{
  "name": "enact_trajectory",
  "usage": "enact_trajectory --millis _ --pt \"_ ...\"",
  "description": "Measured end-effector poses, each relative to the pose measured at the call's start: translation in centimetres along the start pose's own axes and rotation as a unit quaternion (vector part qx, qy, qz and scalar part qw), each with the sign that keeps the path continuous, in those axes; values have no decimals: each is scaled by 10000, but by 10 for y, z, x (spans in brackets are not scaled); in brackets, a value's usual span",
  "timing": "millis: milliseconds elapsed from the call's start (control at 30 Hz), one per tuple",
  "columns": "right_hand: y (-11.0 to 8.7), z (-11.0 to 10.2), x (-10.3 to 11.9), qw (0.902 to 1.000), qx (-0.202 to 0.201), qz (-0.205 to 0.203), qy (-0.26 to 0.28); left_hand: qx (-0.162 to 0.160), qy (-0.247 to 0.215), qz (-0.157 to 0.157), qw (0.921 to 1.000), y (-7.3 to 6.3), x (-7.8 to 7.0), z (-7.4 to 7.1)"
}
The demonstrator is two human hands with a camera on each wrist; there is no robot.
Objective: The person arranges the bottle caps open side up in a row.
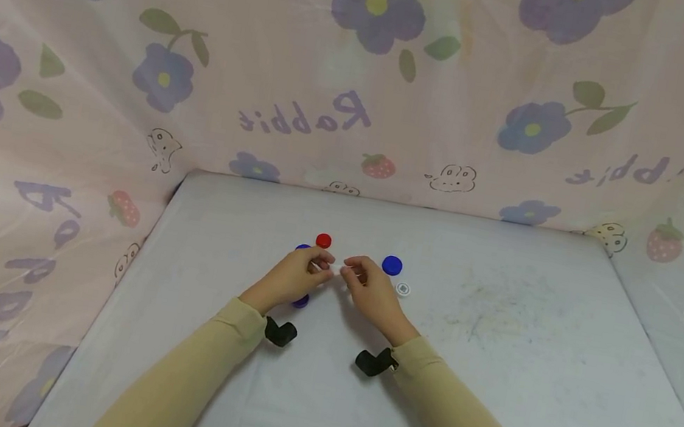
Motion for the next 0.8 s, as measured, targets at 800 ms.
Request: enact_trajectory --millis 800 --pt "0 3 -1 10000 53 -52 49 -182 -179 -8 9997 -3 10 -1"
Point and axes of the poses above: each hand's wrist, its own y-axis towards the middle knuckle, its own z-axis out of the palm, x = y × z, the point moved 4 cm from there along y, towards the middle knuckle, and after that the axes turned 2 degrees about z, right-handed, at the moved point
